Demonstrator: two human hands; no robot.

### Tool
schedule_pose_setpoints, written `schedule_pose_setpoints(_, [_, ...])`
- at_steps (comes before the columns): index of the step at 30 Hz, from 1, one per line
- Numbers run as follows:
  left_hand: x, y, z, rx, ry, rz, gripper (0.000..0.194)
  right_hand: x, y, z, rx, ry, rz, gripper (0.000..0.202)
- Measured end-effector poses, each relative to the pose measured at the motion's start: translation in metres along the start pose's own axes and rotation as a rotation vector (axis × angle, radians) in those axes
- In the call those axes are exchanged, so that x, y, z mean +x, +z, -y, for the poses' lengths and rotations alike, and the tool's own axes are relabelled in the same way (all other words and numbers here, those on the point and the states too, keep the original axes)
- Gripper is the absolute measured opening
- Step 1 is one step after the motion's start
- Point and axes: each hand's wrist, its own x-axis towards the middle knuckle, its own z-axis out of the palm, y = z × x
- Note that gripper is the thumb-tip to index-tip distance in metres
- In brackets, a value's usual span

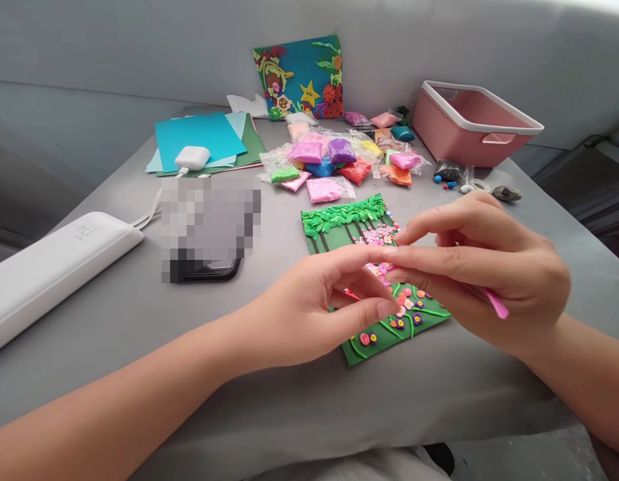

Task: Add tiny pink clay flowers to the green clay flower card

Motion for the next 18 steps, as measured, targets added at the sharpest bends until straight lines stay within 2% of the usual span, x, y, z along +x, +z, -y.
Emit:
schedule_pose_setpoints(5, [-0.0006, 0.0009, -0.0034, 0.147, 0.016, 0.037, 0.027, -0.0003, 0.0029, -0.0027, -0.011, -0.009, 0.016, 0.011])
schedule_pose_setpoints(8, [-0.0009, 0.0009, -0.0033, 0.277, 0.037, 0.018, 0.02, -0.0007, 0.0037, -0.0019, 0.014, 0.015, 0.028, 0.009])
schedule_pose_setpoints(13, [-0.0005, -0.0022, 0.0001, 0.452, 0.144, -0.028, 0.014, -0.0027, 0.0046, 0.0021, 0.124, 0.229, 0.071, 0.008])
schedule_pose_setpoints(15, [0.0005, -0.0042, 0.0013, 0.432, 0.16, -0.007, 0.014, -0.0026, 0.0043, 0.0029, 0.189, 0.312, 0.099, 0.013])
schedule_pose_setpoints(18, [0.0022, -0.0062, 0.0025, 0.27, 0.111, 0.01, 0.018, -0.0014, 0.0032, 0.0034, 0.261, 0.372, 0.116, 0.021])
